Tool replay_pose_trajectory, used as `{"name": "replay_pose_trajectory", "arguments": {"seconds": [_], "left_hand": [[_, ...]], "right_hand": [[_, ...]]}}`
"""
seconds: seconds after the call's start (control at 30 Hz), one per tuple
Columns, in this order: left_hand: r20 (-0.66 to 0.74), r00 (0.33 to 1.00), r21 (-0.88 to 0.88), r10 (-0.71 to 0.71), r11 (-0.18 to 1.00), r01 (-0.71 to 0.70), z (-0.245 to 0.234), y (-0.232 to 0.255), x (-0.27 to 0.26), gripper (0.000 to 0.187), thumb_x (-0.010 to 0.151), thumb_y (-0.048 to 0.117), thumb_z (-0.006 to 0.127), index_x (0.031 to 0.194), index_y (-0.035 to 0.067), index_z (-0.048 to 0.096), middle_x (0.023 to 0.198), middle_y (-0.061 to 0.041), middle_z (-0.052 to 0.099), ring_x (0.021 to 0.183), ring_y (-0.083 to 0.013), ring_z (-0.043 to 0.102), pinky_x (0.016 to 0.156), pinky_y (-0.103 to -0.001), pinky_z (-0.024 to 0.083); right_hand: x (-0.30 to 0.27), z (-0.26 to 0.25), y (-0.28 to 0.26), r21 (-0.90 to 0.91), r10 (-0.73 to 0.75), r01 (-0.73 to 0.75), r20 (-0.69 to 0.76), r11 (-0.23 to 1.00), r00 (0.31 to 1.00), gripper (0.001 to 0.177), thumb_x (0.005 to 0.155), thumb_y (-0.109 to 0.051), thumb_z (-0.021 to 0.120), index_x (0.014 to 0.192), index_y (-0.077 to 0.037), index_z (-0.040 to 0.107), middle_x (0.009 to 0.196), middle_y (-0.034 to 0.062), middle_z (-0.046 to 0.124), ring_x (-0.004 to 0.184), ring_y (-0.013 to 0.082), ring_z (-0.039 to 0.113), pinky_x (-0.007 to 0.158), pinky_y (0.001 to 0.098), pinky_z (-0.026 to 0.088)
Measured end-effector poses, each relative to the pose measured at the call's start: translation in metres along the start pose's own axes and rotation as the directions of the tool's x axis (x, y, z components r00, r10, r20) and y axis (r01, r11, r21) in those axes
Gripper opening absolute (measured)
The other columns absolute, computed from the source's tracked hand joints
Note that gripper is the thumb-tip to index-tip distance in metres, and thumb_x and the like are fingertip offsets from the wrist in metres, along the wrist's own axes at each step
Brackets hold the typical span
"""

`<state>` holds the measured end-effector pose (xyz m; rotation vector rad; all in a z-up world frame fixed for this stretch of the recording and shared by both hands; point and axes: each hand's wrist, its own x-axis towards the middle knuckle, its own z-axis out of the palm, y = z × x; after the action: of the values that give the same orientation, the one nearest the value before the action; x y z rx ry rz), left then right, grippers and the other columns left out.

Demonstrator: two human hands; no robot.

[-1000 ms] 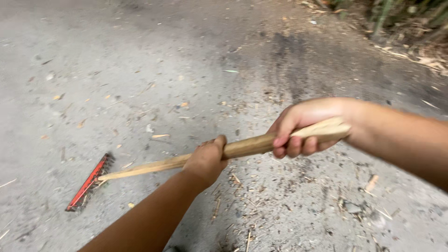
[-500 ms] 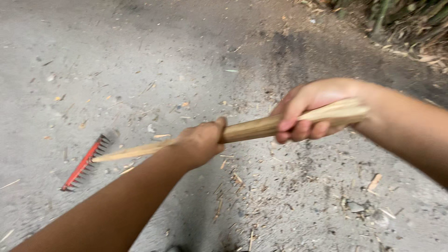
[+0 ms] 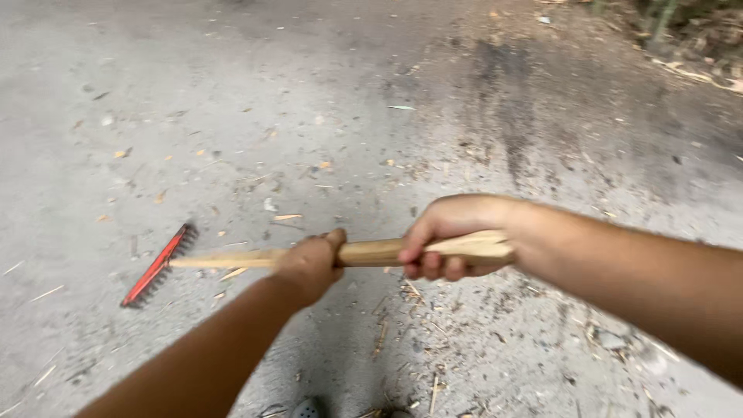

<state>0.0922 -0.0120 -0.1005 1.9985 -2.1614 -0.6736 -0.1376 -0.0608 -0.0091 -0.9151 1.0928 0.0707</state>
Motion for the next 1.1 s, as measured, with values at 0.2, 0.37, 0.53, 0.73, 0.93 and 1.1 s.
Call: {"name": "replay_pose_trajectory", "arguments": {"seconds": [0.2,0.37,0.53,0.73,0.93,1.1], "left_hand": [[-0.112,0.949,-0.036,0.296,0.953,-0.302,0.018,0.081,0.011,0.033,0.092,0.018,0.069,0.119,0.01,0.053,0.111,-0.016,0.068,0.111,-0.0367,0.064,0.099,-0.048,0.05],[0.097,0.958,-0.005,0.27,0.963,-0.271,-0.01,0.135,-0.009,0.035,0.098,0.025,0.064,0.128,0.014,0.05,0.106,-0.012,0.067,0.102,-0.029,0.069,0.094,-0.041,0.055],[0.171,0.971,0.004,0.166,0.986,-0.17,-0.041,0.143,-0.024,0.035,0.1,0.026,0.059,0.132,0.019,0.048,0.103,-0.01,0.065,0.097,-0.0251,0.069,0.089,-0.037,0.06],[0.12,0.989,0.104,0.084,0.99,-0.097,-0.061,0.101,-0.02,0.035,0.1,0.025,0.058,0.133,0.019,0.05,0.105,-0.009,0.068,0.1,-0.0243,0.07,0.093,-0.039,0.057],[0.016,0.995,0.294,0.096,0.951,-0.097,-0.077,-0.001,-0.004,0.032,0.098,0.028,0.063,0.126,0.016,0.053,0.107,-0.008,0.07,0.106,-0.0272,0.067,0.096,-0.042,0.053],[-0.068,0.997,0.224,-0.029,0.974,0.043,-0.09,-0.085,0.0,0.025,0.095,0.021,0.065,0.118,0.018,0.057,0.109,-0.009,0.071,0.108,-0.03,0.067,0.095,-0.044,0.053]], "right_hand": [[-0.101,-0.056,0.024,-0.033,-0.039,0.039,0.002,0.999,0.999,0.021,0.089,0.001,0.064,0.104,0.014,0.059,0.079,0.0128,0.063,0.047,0.0082,0.055,0.031,0.0172,0.043],[-0.146,-0.081,0.033,-0.137,-0.091,0.087,-0.024,0.987,0.996,0.022,0.09,0.001,0.066,0.102,0.019,0.06,0.081,0.0171,0.065,0.05,0.0106,0.06,0.032,0.0185,0.045],[-0.144,-0.083,0.02,-0.038,-0.09,0.091,0.038,0.995,0.995,0.023,0.088,0.002,0.064,0.102,0.019,0.058,0.083,0.0147,0.066,0.05,0.0081,0.06,0.032,0.0184,0.047],[-0.11,-0.057,-0.004,-0.038,-0.157,0.161,0.101,0.986,0.982,0.032,0.088,0.004,0.063,0.113,0.021,0.056,0.084,0.0157,0.066,0.052,0.01,0.06,0.035,0.0176,0.049],[-0.018,0.009,-0.029,-0.082,-0.258,0.255,-0.028,0.963,0.966,0.033,0.085,0.001,0.066,0.114,0.017,0.06,0.078,0.0157,0.068,0.048,0.0105,0.057,0.032,0.0188,0.047],[0.062,0.056,-0.064,-0.063,-0.255,0.258,0.058,0.964,0.965,0.021,0.09,-0.004,0.067,0.1,0.014,0.061,0.081,0.0148,0.068,0.053,0.0096,0.059,0.036,0.0208,0.048]]}}
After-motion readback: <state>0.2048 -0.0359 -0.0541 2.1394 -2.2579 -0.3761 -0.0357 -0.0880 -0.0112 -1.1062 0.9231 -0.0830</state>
